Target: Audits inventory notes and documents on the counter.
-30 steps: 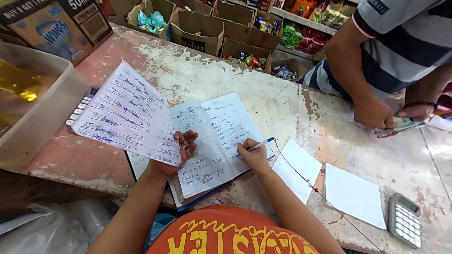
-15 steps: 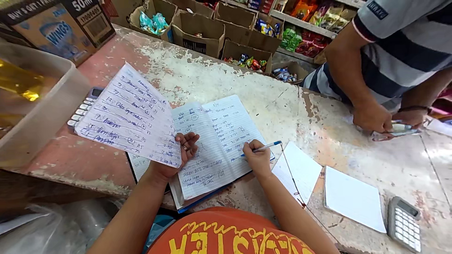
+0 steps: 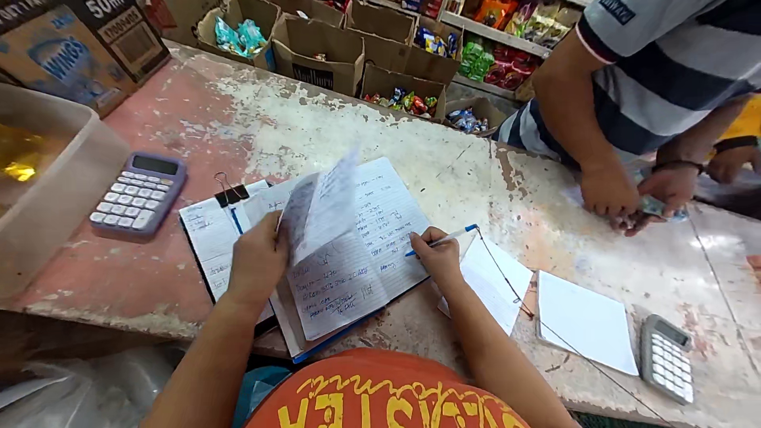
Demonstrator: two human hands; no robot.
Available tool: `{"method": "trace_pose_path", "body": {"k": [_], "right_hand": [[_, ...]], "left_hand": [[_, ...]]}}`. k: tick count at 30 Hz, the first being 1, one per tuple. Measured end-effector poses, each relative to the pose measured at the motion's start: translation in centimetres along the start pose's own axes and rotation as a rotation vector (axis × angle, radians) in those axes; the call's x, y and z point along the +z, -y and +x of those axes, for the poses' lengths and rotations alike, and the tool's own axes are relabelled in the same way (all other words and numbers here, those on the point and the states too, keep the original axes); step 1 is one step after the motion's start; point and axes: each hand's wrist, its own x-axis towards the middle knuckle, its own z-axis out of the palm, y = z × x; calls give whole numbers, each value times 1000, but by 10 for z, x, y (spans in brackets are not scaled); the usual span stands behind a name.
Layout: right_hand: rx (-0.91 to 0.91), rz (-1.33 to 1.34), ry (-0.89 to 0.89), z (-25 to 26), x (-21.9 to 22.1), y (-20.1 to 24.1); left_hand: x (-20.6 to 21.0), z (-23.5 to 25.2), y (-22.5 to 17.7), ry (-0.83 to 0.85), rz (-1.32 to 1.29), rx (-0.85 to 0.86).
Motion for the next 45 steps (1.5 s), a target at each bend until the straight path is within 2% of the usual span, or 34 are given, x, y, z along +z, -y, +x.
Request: {"method": "trace_pose_path", "body": {"k": [3, 9, 28, 34, 39, 45], "right_hand": [[22, 8, -2, 0, 4, 0], [-57, -112, 48, -1, 3, -4], [-62, -26, 50, 4, 0, -4], [-181, -127, 39, 0, 0, -12], [-33, -52, 16, 3, -5, -3], [-56, -63, -25, 4, -3, -4]], "left_hand": [[-2, 5, 9, -44, 181, -8], [7, 6, 18, -96, 57, 9], [16, 7, 30, -128, -42, -10], [18, 8, 33, -130, -65, -33], [17, 7, 31, -127, -59, -44], [19, 8, 34, -137, -73, -25]]}}
